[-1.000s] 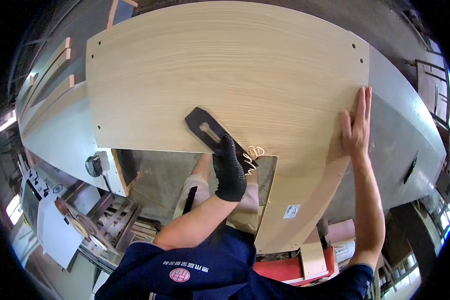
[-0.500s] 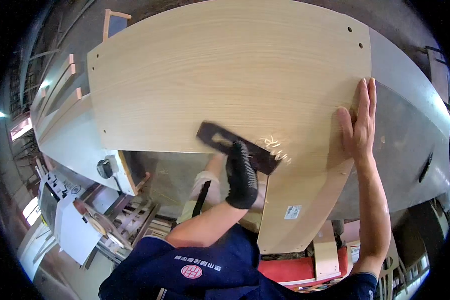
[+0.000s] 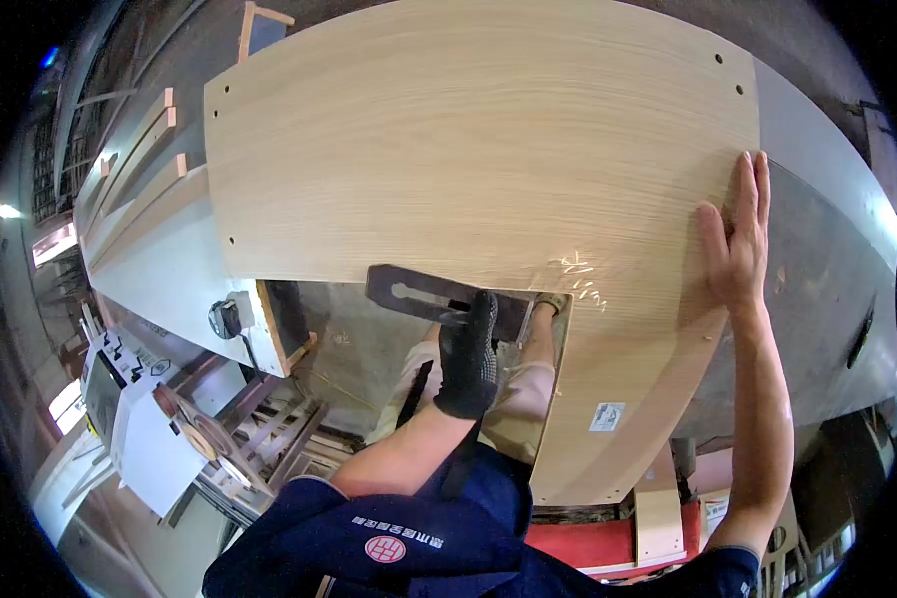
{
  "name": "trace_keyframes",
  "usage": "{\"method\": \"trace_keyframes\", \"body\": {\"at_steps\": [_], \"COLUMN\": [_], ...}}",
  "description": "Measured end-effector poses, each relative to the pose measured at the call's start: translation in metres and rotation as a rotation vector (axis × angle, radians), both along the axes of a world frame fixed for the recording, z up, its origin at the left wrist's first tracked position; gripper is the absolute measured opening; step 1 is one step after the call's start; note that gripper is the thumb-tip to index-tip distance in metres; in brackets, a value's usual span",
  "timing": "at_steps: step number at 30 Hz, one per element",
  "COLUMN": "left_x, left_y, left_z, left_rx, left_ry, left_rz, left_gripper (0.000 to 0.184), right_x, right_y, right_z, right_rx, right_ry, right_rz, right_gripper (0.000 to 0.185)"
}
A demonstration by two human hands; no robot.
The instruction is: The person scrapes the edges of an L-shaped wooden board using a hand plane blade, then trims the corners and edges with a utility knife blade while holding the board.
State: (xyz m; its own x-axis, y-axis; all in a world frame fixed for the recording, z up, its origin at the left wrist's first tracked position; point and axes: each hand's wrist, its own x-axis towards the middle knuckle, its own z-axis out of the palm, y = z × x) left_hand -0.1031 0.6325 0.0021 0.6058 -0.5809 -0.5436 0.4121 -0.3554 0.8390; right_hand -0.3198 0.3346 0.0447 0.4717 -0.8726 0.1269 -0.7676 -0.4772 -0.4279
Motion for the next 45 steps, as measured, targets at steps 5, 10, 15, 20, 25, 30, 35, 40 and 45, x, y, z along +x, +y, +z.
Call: {"method": "trace_keyframes", "body": {"at_steps": [5, 10, 15, 20, 25, 30, 35, 40, 45], "left_x": [0.024, 0.02, 0.006, -0.003, -0.018, -0.03, -0.027, -0.029, -0.035], "left_y": [-0.004, -0.034, -0.052, -0.066, -0.07, -0.093, -0.076, -0.081, -0.079], "left_z": [0.027, 0.039, 0.04, 0.04, 0.026, 0.013, 0.009, 0.013, 0.019], "left_rx": [0.068, 0.093, 0.047, 0.023, 0.039, 0.026, 0.038, -0.058, -0.014], "left_ry": [0.137, 0.036, -0.069, -0.135, -0.205, -0.199, -0.137, 0.089, -0.018], "left_rz": [0.116, 0.081, 0.195, 0.277, 0.311, 0.483, 0.288, 0.32, 0.234], "left_gripper": [0.043, 0.038, 0.025, 0.025, 0.026, 0.034, 0.027, 0.025, 0.022], "right_x": [-0.002, -0.003, -0.002, -0.001, -0.003, -0.001, -0.001, -0.002, -0.002], "right_y": [-0.002, -0.003, -0.001, -0.001, 0.0, 0.001, 0.001, 0.0, 0.001], "right_z": [-0.004, -0.004, -0.004, -0.005, -0.008, -0.004, -0.004, -0.003, 0.0], "right_rx": [-0.011, 0.003, -0.023, -0.041, -0.055, -0.02, -0.028, -0.034, -0.015], "right_ry": [0.006, 0.0, 0.038, 0.081, 0.081, 0.067, 0.082, 0.077, 0.088], "right_rz": [0.03, 0.032, 0.031, 0.026, 0.036, 0.014, 0.004, 0.012, 0.01], "right_gripper": [0.072, 0.071, 0.071, 0.072, 0.07, 0.073, 0.074, 0.076, 0.076]}}
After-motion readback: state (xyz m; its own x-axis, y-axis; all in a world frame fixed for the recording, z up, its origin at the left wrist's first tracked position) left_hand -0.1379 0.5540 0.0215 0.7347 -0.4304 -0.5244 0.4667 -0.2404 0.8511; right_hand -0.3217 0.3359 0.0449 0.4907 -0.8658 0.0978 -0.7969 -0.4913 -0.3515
